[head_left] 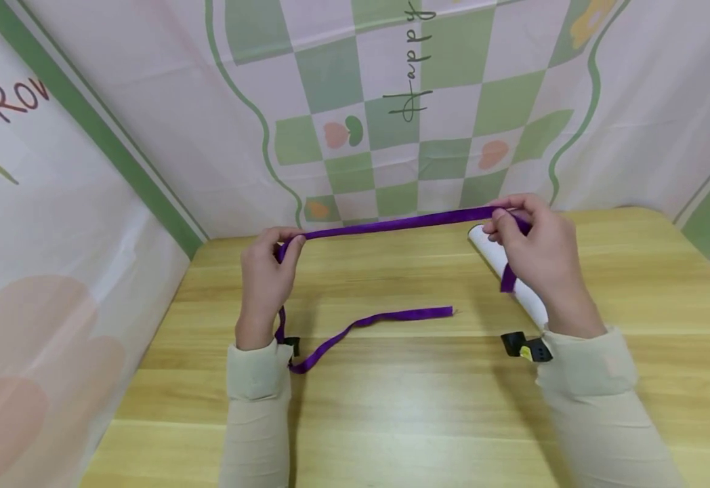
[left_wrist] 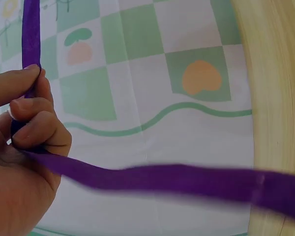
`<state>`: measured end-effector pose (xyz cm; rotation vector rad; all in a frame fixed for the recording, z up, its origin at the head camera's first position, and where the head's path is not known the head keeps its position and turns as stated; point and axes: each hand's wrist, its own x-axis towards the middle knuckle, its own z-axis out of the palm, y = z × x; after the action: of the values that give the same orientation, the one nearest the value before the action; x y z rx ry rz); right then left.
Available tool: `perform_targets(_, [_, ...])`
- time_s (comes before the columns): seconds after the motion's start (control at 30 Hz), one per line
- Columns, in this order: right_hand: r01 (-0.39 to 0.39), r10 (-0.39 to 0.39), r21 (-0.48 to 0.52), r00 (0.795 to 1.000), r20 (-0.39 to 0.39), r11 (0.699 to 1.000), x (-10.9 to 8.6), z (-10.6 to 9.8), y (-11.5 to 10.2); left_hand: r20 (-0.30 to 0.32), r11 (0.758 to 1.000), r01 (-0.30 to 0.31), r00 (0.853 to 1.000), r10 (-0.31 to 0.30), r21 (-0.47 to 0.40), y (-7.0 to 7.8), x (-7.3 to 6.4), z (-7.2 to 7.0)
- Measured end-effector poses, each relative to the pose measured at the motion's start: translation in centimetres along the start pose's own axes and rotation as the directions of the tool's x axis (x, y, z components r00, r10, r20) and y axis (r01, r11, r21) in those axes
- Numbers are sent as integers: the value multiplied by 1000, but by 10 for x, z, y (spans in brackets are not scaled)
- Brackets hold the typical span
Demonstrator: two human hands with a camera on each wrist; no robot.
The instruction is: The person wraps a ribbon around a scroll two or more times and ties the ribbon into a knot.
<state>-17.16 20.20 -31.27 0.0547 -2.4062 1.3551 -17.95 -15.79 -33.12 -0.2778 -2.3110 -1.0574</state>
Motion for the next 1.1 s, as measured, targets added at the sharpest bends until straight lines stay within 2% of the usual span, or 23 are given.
perform_targets(0.23, [-14, 18, 30, 990, -141, 999, 2, -11, 6, -4, 998, 52, 999, -52, -23, -1, 0, -6])
perform_targets(0.43, [-41, 72, 122, 964, -257, 992, 5, -18, 7, 10, 997, 79, 997, -79, -20, 0, 0, -7])
perform_targets(0.53, [-60, 105, 158, 950, -293, 986, 6, -22, 6, 19, 996, 87, 996, -86, -18, 0, -1, -8])
perform_targets(0.67, [-77, 138, 205, 943, -304, 976, 6, -27, 5, 20, 996, 91, 996, -90, -20, 1, -2, -10])
perform_targets(0.87, [-91, 178, 254, 921, -346, 963, 7, -35, 5, -41, 993, 115, 993, -115, 3, -2, -1, -15])
perform_targets(1.0, [-132, 234, 282, 901, -366, 950, 8, -41, 4, -93, 991, 134, 987, -132, 18, -5, -1, -18])
perform_targets(1.1, [-150, 277, 339, 888, -367, 929, 9, -44, 3, -125, 988, 153, 981, -147, 36, -6, -1, -19])
